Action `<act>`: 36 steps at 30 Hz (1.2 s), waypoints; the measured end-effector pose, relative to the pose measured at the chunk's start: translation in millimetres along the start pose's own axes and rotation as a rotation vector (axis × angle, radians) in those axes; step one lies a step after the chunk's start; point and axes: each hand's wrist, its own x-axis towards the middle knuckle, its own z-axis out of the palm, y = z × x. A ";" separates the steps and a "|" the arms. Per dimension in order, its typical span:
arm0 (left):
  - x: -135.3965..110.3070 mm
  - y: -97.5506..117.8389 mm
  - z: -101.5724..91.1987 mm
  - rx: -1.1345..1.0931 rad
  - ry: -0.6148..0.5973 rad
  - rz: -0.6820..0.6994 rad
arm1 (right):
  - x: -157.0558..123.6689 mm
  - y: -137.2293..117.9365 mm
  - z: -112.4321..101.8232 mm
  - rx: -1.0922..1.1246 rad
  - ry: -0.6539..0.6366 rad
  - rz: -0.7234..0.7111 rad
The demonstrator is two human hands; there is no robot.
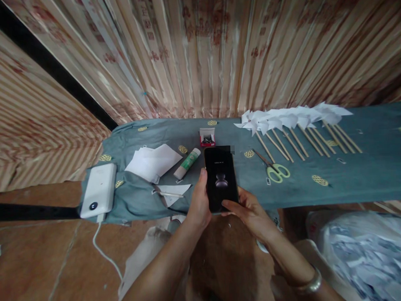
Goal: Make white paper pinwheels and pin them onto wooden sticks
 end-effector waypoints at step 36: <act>10.7 -6.6 -5.6 0.132 0.080 0.194 | 3.4 -2.7 -10.3 -0.130 -0.052 -0.006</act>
